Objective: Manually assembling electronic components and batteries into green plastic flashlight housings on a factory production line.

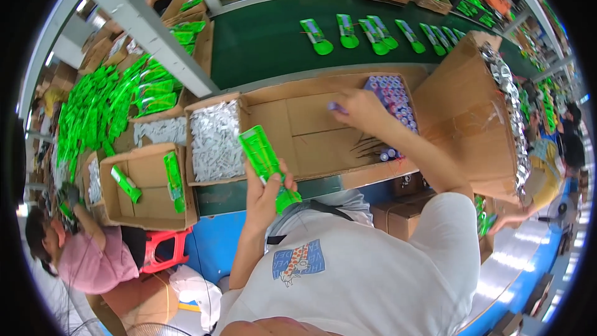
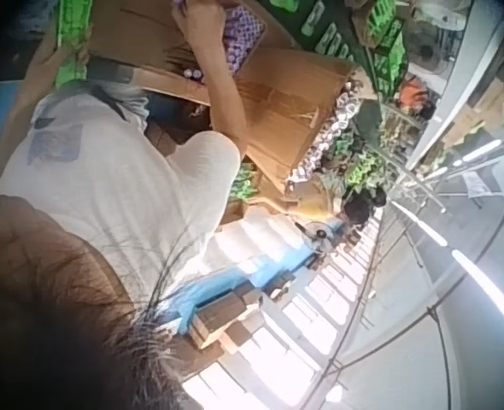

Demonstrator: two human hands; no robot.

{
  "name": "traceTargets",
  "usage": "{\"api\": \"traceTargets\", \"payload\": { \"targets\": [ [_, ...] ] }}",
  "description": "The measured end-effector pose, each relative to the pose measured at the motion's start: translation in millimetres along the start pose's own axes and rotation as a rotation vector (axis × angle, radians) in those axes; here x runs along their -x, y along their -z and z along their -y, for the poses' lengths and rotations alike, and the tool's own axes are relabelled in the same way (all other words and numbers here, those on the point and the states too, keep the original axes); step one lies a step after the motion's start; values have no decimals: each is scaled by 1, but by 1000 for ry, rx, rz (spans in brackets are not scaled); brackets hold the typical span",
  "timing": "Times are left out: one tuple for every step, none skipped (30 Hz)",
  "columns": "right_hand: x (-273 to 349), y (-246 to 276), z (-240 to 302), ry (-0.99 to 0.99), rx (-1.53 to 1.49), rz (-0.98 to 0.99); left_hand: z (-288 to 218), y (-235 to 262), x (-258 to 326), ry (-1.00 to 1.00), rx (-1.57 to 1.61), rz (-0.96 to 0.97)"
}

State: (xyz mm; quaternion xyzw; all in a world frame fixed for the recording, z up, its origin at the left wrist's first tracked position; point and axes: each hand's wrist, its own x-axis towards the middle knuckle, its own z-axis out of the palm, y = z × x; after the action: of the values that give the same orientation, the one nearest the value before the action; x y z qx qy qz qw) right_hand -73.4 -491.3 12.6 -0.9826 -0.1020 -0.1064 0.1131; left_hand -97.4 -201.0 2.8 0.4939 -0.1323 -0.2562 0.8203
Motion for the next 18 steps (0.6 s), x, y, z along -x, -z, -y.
{"api": "traceTargets", "payload": {
  "targets": [
    [-4, 4, 22, 191, -55, -202, 1, -5, -1, -2, -11, 7],
    [-6, 7, 43, 378, -115, -405, 0, -8, -1, 9, -17, 15],
    [-10, 21, 60, 592, -86, -366, 0, -10, -3, 20, -22, 26],
    [-13, 32, 75, 804, -51, -328, 0, -10, -5, 37, -19, 14],
    [-16, 32, 88, 871, -64, -280, 0, -8, -5, 29, -27, 3],
    [-20, 31, 97, 938, -76, -231, 1, -5, -5, 46, -5, -4],
    [-23, 24, 97, 991, -98, -218, 3, -2, -5, 62, 20, -13],
    [-27, 18, 99, 1005, -106, -221, 3, 1, -4, 45, 2, -22],
    [-31, 13, 101, 990, -201, -212, 2, 5, -4, 38, 0, -37],
    [-34, 9, 104, 974, -294, -197, 0, 9, -5, 10, 13, -21],
    [-36, 4, 109, 987, -304, -191, -3, 12, -5, -17, 26, -7],
    [-35, -2, 116, 933, -274, -187, -7, 16, -2, -22, 29, -25],
    [-35, -6, 124, 878, -246, -186, -15, 20, 1, 8, 26, -33],
    [-36, -5, 131, 871, -219, -167, -21, 26, 5, 38, 24, -43],
    [-45, -13, 137, 887, -233, -163, -24, 36, 8, 47, 61, -47],
    [-56, -24, 143, 836, -531, -34, -28, 44, 12, 80, 139, -145],
    [-68, -34, 148, 768, -825, 101, -32, 50, 17, 116, 217, -243],
    [-88, -42, 148, 570, -1000, 318, -27, 63, 24, 32, 330, -258]
  ]
}}
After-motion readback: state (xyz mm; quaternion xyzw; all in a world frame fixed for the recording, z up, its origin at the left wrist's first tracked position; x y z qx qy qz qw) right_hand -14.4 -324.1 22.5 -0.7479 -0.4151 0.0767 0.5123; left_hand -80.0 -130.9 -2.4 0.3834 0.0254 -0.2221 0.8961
